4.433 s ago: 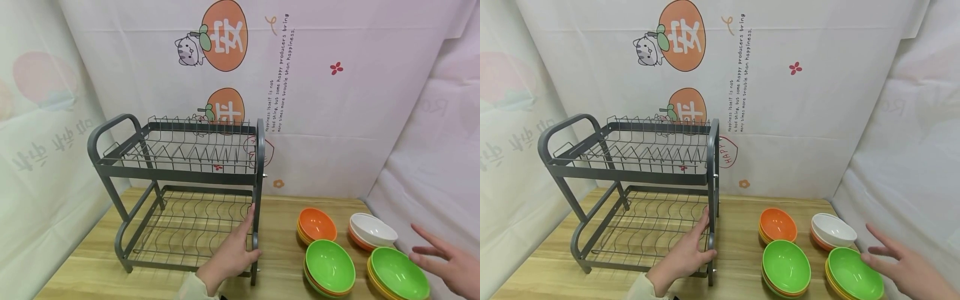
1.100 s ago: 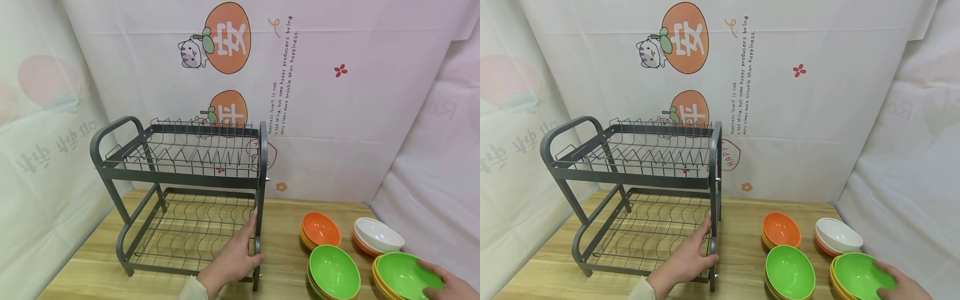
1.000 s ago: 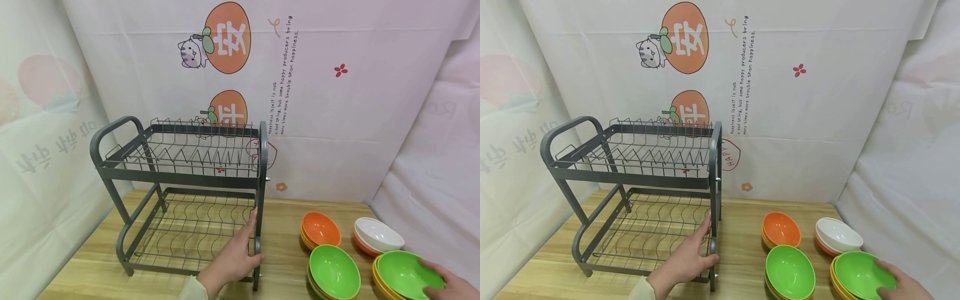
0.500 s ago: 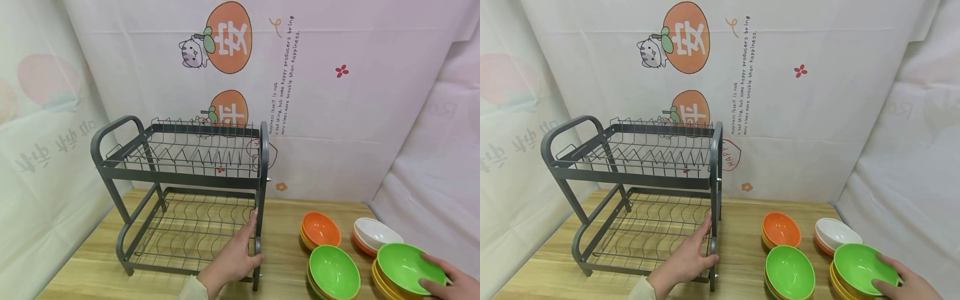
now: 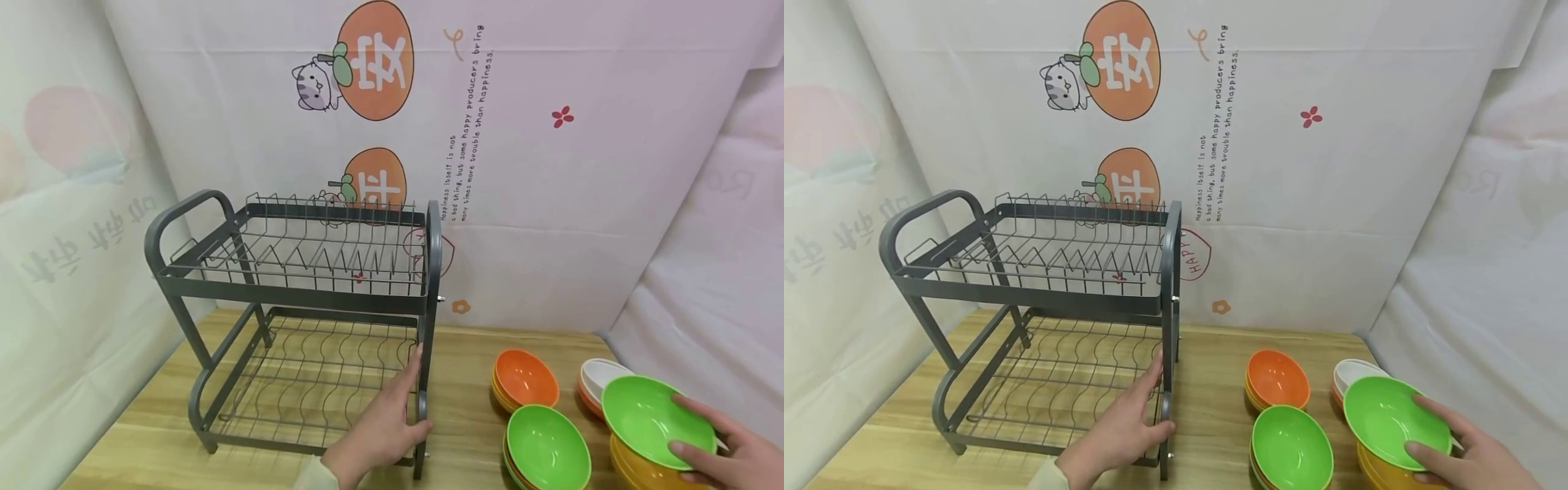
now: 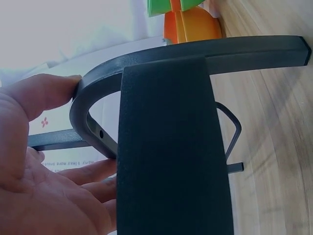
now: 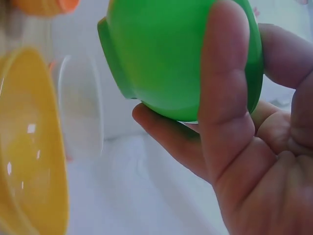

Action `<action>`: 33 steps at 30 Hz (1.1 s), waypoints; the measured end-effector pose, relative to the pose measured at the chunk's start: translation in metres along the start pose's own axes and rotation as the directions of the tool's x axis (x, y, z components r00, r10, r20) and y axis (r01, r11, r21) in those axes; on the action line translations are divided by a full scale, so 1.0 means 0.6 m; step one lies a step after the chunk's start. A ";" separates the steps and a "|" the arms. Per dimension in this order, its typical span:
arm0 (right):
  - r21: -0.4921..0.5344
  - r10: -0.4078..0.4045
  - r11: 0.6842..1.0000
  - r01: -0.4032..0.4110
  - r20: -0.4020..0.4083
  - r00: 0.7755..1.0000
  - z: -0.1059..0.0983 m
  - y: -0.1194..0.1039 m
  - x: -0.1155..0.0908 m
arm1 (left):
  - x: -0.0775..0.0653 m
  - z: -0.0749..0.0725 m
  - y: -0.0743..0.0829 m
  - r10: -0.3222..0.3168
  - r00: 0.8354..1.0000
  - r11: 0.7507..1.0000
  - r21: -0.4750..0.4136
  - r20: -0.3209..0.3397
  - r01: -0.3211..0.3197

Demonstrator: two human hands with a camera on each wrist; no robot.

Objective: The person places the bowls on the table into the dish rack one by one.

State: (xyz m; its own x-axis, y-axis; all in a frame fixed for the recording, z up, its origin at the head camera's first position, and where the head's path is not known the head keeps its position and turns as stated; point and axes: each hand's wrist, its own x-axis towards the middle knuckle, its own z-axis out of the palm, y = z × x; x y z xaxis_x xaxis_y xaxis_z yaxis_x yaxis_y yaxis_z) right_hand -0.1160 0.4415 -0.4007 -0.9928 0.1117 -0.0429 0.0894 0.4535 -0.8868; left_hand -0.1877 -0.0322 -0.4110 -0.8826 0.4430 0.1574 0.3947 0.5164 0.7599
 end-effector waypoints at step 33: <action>0.166 -0.123 0.983 0.078 0.281 0.952 0.180 -0.147 -0.009 | -0.001 0.007 0.005 0.003 1.000 1.000 0.001 -0.013 -0.003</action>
State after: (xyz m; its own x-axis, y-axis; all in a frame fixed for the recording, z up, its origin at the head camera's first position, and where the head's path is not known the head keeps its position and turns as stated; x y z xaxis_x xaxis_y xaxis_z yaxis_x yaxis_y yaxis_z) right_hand -0.1273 0.3057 -0.3720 -0.9783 -0.1982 -0.0609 -0.0031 0.3074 -0.9516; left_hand -0.1849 -0.0279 -0.4115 -0.8847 0.4350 0.1672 0.3971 0.5159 0.7590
